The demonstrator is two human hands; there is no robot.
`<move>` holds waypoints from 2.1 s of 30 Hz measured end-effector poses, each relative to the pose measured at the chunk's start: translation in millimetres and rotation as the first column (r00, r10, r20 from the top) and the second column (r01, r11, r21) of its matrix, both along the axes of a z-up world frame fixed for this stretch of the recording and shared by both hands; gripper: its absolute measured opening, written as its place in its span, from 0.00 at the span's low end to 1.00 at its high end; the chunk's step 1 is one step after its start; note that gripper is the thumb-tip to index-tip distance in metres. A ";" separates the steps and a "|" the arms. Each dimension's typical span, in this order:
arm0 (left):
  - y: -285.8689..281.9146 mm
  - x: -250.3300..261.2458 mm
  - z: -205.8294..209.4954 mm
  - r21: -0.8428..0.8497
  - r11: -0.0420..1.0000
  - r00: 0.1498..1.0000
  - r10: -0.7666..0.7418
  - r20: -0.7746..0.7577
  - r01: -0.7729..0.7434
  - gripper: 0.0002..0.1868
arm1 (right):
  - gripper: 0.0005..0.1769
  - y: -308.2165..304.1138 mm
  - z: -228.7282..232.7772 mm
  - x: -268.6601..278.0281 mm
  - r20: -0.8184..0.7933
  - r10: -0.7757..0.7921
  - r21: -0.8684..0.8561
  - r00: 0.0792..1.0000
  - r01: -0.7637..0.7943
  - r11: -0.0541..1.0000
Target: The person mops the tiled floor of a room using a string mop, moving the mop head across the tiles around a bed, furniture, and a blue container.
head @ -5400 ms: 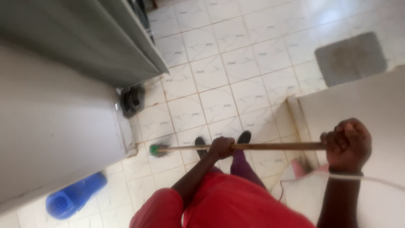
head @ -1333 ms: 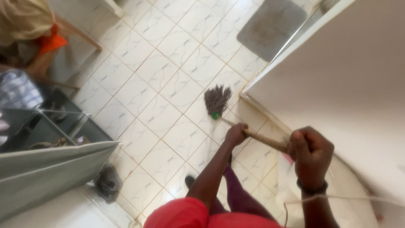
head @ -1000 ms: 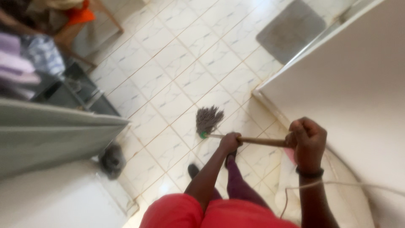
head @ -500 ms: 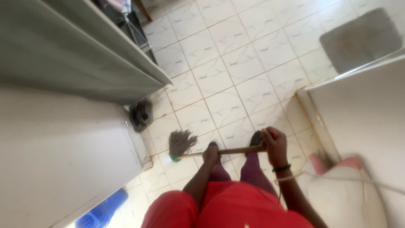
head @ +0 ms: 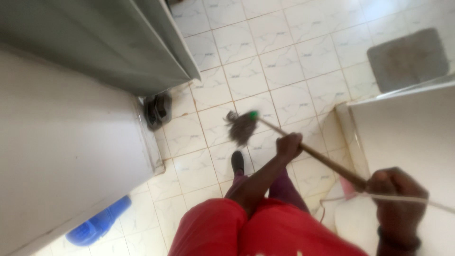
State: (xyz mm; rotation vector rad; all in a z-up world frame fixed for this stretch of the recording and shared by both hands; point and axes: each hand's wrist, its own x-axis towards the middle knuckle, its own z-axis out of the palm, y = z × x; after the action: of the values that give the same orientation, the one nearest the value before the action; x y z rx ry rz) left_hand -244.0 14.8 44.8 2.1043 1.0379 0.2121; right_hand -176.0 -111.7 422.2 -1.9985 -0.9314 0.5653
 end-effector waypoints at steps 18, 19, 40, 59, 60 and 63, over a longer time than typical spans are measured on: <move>46.9 -37.2 -14.3 -0.107 0.994 0.999 0.025 -0.029 -0.028 0.10 | 0.17 41.3 -56.4 44.5 -0.480 0.177 0.382 0.859 0.023 0.924; 49.4 -47.5 -18.5 -0.067 0.998 1.000 0.017 -0.014 -0.018 0.10 | 0.16 45.3 -60.0 39.9 -0.474 0.157 0.368 0.866 0.033 0.929; 24.1 -271.9 -46.9 -0.110 0.994 0.925 -0.046 -0.377 0.005 0.13 | 0.15 31.6 -179.1 -68.6 -0.835 -0.059 0.051 0.546 0.185 0.981; -123.4 -55.8 -17.7 -0.109 0.979 0.970 -0.187 -0.155 0.171 0.07 | 0.19 -179.6 -66.7 35.1 -0.343 -0.046 -0.078 0.938 0.020 0.997; -129.3 -36.4 -17.4 -0.089 0.980 0.973 -0.188 -0.136 0.177 0.09 | 0.19 -190.2 -66.4 38.0 -0.332 -0.099 -0.089 0.938 0.073 0.993; -147.0 16.9 -15.7 -0.047 0.975 0.968 -0.221 -0.116 0.217 0.14 | 0.20 -220.8 -68.0 47.3 -0.250 -0.226 -0.108 0.942 0.205 0.973</move>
State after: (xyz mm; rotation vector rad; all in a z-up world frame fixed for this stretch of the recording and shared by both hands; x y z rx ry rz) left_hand -227.1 -132.2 29.2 2.2028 0.8616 -0.0420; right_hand -128.8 -332.4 354.2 -2.0056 -0.5292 0.7297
